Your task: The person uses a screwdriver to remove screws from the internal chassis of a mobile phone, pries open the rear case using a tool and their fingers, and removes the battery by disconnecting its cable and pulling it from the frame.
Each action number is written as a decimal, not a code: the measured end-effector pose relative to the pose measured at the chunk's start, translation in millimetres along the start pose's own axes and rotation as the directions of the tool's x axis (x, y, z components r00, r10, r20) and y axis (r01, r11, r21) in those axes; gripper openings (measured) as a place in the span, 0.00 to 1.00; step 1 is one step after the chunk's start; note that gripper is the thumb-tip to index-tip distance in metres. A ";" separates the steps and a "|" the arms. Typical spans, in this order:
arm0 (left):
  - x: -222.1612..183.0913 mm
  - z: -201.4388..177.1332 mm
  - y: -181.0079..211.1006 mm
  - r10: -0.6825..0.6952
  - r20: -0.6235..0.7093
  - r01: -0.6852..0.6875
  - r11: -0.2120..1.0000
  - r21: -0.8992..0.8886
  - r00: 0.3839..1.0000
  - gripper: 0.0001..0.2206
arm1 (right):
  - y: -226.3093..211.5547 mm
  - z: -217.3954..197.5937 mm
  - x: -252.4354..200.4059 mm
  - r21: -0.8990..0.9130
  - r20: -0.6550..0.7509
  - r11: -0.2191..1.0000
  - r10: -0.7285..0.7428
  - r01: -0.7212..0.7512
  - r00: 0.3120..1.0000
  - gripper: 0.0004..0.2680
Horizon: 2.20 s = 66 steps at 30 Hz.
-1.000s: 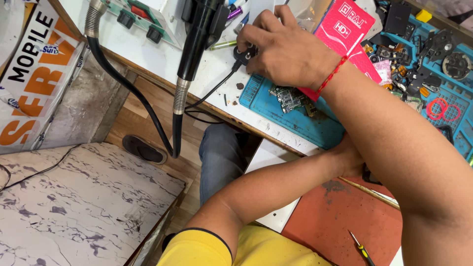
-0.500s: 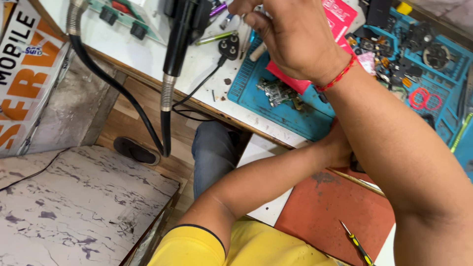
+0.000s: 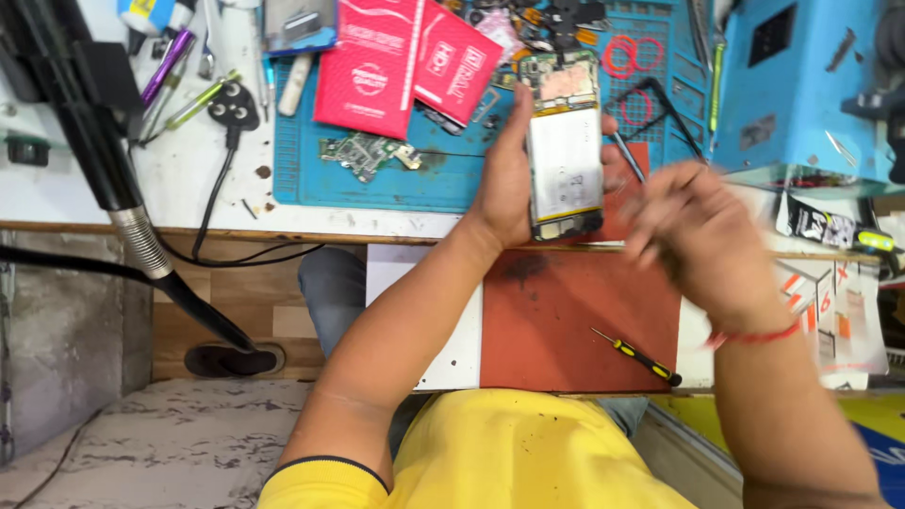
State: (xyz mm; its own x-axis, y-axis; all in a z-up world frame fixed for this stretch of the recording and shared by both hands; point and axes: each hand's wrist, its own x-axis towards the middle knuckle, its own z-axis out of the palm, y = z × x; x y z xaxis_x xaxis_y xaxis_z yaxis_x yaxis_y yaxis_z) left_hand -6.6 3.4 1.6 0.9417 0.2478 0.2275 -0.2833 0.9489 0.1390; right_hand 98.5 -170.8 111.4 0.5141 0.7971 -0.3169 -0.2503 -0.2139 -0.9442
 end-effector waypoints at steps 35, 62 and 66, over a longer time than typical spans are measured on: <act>-11.8 24.9 -2.0 0.057 -0.127 0.005 0.896 0.445 0.990 0.28 | 25.2 -16.3 -80.9 0.347 -0.142 0.871 -0.318 0.348 0.937 0.17; -7.2 29.2 -2.2 -0.021 -0.268 0.109 0.941 0.320 0.963 0.39 | -16.3 12.4 -31.2 -0.668 0.424 0.311 -0.588 0.677 0.689 0.07; -5.9 25.3 -7.2 0.064 -0.264 0.086 0.850 0.519 0.962 0.37 | -29.6 10.9 -20.3 -0.705 0.488 0.301 -0.451 0.643 0.747 0.06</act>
State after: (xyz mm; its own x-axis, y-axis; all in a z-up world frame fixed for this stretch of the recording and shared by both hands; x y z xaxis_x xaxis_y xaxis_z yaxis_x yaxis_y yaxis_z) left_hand -14.6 -9.9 23.7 0.9359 0.3512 -0.0269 -0.2544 0.7268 0.6380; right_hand 86.5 -174.6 146.8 0.0963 0.9676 0.2334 0.8331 0.0500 -0.5509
